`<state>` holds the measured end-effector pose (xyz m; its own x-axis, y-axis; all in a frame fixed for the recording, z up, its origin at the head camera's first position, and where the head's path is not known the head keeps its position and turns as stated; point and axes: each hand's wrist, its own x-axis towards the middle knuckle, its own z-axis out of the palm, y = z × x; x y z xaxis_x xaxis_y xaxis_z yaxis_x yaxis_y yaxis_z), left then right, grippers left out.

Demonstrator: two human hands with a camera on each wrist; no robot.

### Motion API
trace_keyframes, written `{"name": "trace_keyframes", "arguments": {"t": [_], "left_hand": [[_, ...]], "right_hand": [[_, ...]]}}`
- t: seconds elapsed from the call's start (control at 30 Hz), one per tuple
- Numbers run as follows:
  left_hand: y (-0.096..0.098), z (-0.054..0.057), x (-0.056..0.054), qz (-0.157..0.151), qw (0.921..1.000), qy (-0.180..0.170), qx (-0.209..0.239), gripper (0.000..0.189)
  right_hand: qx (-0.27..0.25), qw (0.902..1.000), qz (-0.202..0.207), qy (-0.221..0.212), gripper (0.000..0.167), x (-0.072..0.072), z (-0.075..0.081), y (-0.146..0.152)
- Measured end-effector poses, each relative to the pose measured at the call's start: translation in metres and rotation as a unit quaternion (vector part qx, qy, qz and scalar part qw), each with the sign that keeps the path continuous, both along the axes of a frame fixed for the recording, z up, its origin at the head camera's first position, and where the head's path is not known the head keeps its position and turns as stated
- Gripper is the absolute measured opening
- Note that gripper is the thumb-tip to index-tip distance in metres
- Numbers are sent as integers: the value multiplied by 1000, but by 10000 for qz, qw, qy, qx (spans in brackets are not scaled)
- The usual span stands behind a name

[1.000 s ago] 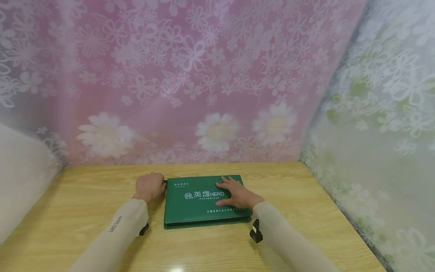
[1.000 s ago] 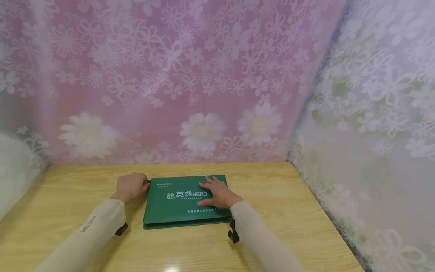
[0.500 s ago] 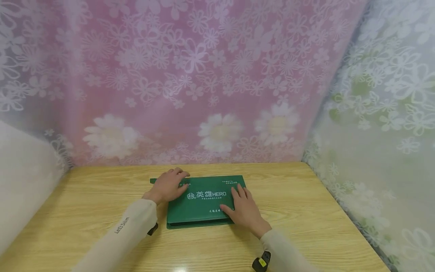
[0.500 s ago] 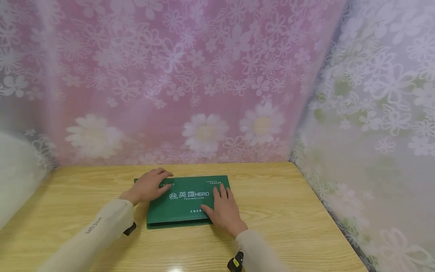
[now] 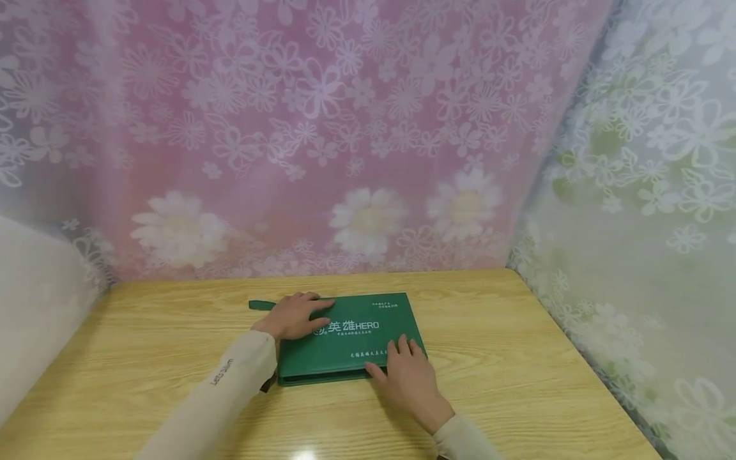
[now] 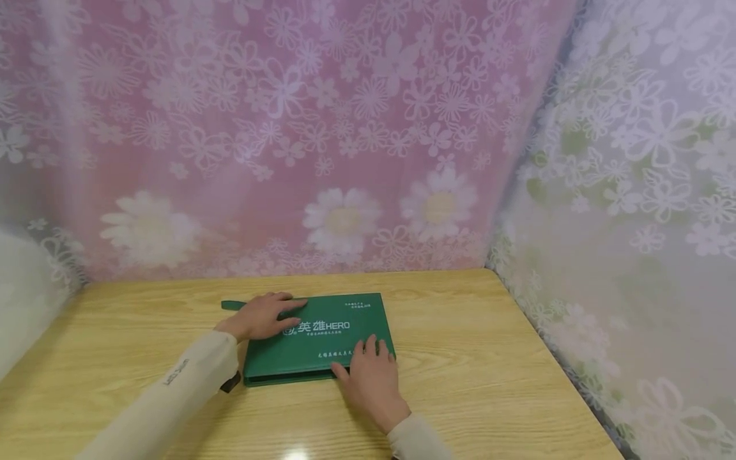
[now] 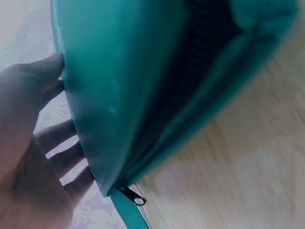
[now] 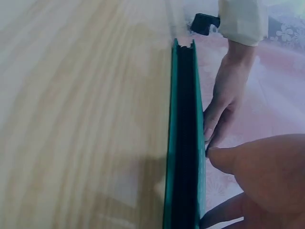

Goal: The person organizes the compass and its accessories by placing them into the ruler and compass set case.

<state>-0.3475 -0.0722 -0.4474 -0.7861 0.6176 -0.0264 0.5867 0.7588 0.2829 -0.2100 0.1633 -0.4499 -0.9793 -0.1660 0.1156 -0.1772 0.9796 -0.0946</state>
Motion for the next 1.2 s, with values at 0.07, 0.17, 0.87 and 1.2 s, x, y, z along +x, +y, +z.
{"name": "trace_keyframes", "arguments": {"t": [0.07, 0.17, 0.87, 1.2], "left_hand": [[-3, 2, 1, -55, 10000, 68, 16, 49], [-7, 6, 4, -55, 10000, 71, -16, 50], [-17, 17, 35, 484, 9933, -999, -327, 63], [-15, 24, 62, 486, 9896, -1241, -542, 69]], "right_hand": [[-13, 10000, 26, -2, 72, -1, 0, -4], [6, 10000, 2, 21, 74, -3, 0, -8], [-172, 9988, 74, -454, 100, -57, -1, -3], [-715, 9891, 754, -1046, 100, -82, 1, 5]]}}
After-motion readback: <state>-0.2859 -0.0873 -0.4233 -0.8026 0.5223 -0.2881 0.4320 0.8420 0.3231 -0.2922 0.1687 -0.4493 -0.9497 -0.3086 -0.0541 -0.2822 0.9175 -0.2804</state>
